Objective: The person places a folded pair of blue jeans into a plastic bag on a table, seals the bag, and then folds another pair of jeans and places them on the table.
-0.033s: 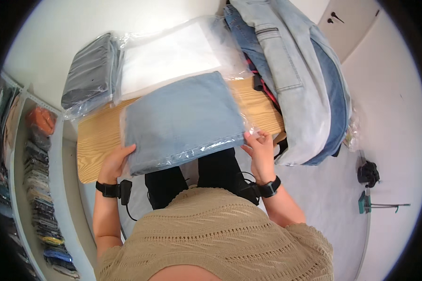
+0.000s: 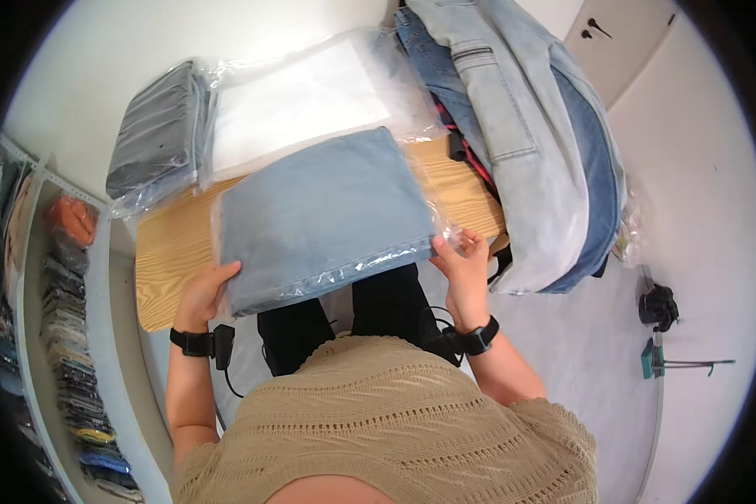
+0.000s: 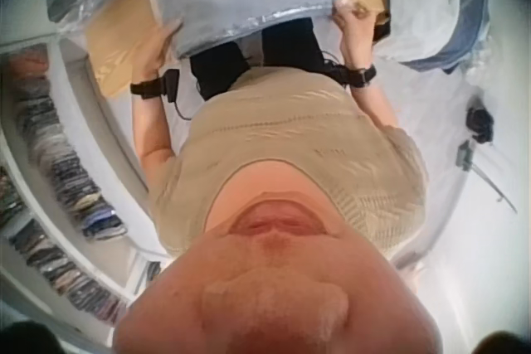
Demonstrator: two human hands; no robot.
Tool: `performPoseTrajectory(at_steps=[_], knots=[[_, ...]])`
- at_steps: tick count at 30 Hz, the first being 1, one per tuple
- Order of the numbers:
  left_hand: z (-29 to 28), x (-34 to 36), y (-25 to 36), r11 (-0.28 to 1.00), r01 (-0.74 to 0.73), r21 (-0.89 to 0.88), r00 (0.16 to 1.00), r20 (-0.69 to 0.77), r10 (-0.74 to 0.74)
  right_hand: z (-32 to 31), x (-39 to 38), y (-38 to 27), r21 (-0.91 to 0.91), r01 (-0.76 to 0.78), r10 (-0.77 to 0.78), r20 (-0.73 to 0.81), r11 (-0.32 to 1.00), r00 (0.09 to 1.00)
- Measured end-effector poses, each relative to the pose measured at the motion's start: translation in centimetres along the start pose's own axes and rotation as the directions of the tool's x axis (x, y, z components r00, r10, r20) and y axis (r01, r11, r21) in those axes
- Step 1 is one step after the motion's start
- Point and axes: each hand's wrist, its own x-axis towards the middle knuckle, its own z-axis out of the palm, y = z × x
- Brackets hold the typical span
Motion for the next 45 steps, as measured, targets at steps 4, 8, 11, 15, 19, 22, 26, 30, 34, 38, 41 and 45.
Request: performPoseTrajectory(at_steps=[4, 8, 11, 15, 19, 22, 26, 30, 34, 38, 41, 45], knots=[[0.2, 0.4, -0.1, 1.0, -0.012, -0.025, 1.0, -0.004, 0.012, 0.2, -0.4, 0.7, 0.002, 0.211, -0.21, -0.06, 0.978, 0.976], [0.3, 0.6, -0.5, 1.0, -0.012, 0.013, 0.998, -0.059, 0.012, -0.2, 0.7, -0.2, -0.043, 0.244, -0.241, 0.062, 0.969, 0.968], [0.6, 0.6, -0.5, 0.999, -0.038, 0.019, 0.997, -0.071, 0.039, 0.3, 1.0, -1.1, -0.058, 0.328, -0.324, 0.074, 0.943, 0.943], [0.9, 0.8, -0.5, 0.996, -0.053, 0.076, 0.994, -0.091, 0.06, -0.6, 2.7, 0.4, -0.061, 0.275, -0.27, 0.082, 0.959, 0.959], [0.5, 0.8, -0.8, 0.994, -0.06, 0.089, 0.994, -0.085, 0.068, -0.8, 2.5, 0.6, -0.196, 0.268, -0.27, 0.019, 0.943, 0.963], [-0.1, 1.0, -0.6, 1.0, -0.008, 0.019, 0.99, -0.139, 0.011, -1.4, 3.7, 0.0, -0.432, 0.325, -0.306, 0.115, 0.842, 0.945], [0.6, 1.1, 0.3, 0.961, 0.014, -0.277, 0.994, -0.097, -0.042, -0.7, 3.9, -1.2, -0.565, 0.285, -0.165, 0.254, 0.775, 0.953], [0.7, 0.9, 0.7, 0.965, 0.075, -0.25, 0.996, -0.03, -0.085, -0.1, 4.3, -3.7, -0.55, 0.052, 0.145, 0.308, 0.834, 0.94], [0.3, 0.9, 1.1, 0.977, 0.071, -0.203, 0.997, -0.016, -0.076, 1.1, 3.3, -5.0, -0.413, -0.071, 0.246, 0.39, 0.908, 0.887], [2.2, -0.8, 2.1, 0.99, -0.131, -0.046, 0.988, -0.089, 0.126, 2.5, 2.1, -7.2, -0.285, -0.038, 0.156, 0.404, 0.958, 0.901], [4.3, -3.5, 3.9, 0.983, -0.182, 0.001, 0.971, -0.156, 0.18, 3.5, 2.9, -9.1, -0.273, 0.075, 0.045, 0.411, 0.959, 0.91], [3.6, -6.0, 5.9, 0.915, -0.399, -0.066, 0.906, -0.183, 0.382, 9.5, 3.3, -12.7, -0.148, 0.221, -0.105, 0.552, 0.964, 0.827]])
